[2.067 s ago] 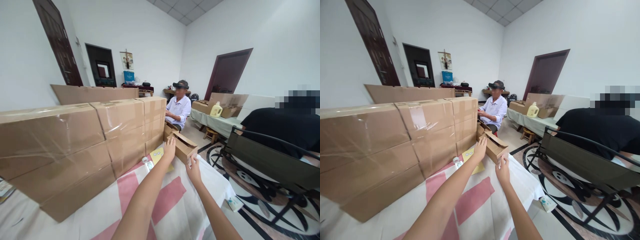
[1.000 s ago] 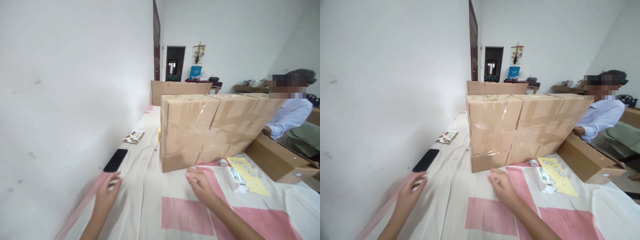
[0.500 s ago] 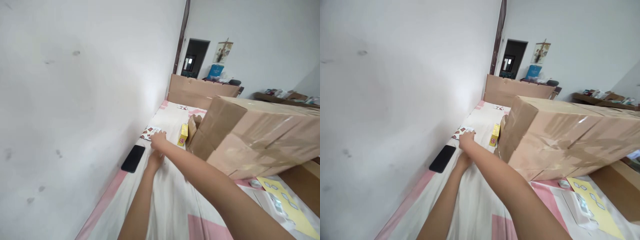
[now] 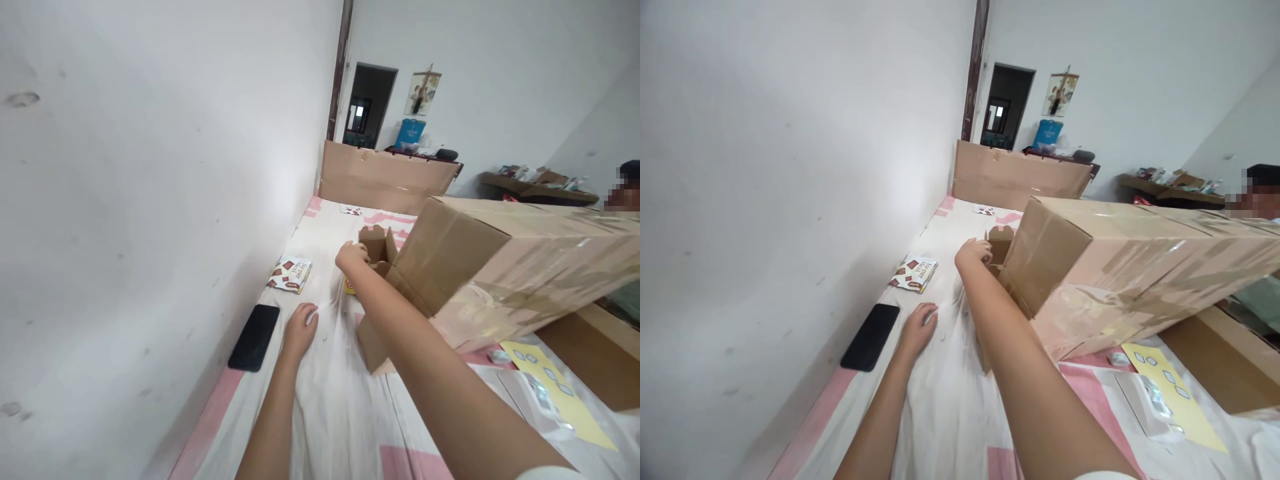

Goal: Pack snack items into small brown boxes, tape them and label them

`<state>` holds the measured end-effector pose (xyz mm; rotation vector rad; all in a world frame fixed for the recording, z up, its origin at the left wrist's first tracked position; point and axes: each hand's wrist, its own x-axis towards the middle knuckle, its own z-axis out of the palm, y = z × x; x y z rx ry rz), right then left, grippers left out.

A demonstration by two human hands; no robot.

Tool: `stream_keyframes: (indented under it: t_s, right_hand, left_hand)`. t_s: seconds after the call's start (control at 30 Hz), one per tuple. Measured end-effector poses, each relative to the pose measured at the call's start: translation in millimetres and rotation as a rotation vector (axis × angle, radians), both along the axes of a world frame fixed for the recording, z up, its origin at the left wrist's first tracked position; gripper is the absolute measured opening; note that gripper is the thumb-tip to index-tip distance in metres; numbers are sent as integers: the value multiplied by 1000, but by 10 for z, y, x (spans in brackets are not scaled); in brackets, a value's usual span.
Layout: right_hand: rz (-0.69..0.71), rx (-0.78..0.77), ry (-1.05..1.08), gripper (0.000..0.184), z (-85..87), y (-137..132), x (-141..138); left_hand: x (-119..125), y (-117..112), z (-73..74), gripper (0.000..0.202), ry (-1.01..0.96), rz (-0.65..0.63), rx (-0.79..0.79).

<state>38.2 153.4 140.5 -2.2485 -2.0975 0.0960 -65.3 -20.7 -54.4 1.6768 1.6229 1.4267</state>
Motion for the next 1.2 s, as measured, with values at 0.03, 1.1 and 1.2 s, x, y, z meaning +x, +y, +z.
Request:
stream_keyframes:
  t_s: [0.03,1.1,1.2]
  right_hand:
    - [-32,-29,1,69,-32,-38,-21]
    - [265,288,6,57,11,-432,77]
    - [473,391,-61,63,12,-529,-1]
  left_hand:
    - [-4,1,4,23,-6,-1,5]
    - [-239,569,77,42,464,463,-265]
    - [-246,599,49,40,441,515,-231]
